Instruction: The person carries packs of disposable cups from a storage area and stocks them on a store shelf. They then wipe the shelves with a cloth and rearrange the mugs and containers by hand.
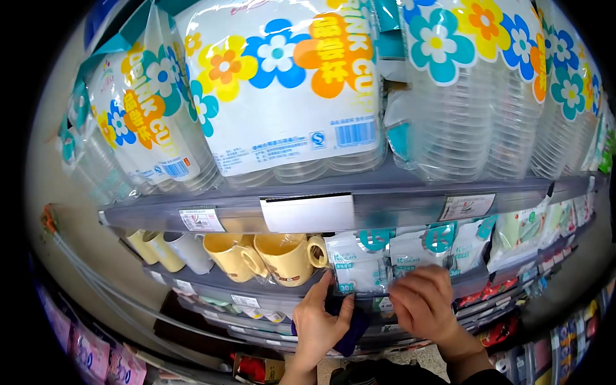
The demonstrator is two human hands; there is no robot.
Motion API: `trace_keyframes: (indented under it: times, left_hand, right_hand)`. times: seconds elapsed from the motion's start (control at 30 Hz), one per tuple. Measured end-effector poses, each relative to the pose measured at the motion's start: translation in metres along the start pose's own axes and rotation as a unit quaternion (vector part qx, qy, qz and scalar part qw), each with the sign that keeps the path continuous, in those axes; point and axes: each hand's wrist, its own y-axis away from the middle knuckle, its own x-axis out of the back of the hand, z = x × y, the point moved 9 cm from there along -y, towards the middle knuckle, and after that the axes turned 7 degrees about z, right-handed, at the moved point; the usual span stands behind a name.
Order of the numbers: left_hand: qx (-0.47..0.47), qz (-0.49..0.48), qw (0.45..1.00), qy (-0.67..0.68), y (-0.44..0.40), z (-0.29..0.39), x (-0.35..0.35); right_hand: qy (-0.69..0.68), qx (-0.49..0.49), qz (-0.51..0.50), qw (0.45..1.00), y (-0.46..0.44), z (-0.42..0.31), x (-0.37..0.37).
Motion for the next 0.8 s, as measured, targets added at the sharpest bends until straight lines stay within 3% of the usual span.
trace_keyframes:
  times: [0.27, 0.5, 0.73, 0.8]
  left_hand:
    - [-0.074, -0.114, 0.99, 0.034, -0.012, -0.002, 0.011]
    - [-0.123, -0.102, 0.987, 0.035, -0.011, -0.007, 0.008]
    - [-0.026, -0.103, 0.994, -0.016, -0.011, -0.006, 0.0]
    - [-0.039, -0.11, 0.992, -0.042, -0.01, 0.0, -0.001]
  right_hand:
    - [0.222, 0.051, -0.078, 0.971, -0.06, -0.006, -0.071]
    - [0.172, 0.001, -0.135, 0.976, -0.057, -0.003, -0.07]
    - [0.078, -0.009, -0.16, 0.984, -0.077, -0.016, -0.061]
    - [0.118, -0.065, -0.231, 0.964, -0.076, -0.003, -0.074]
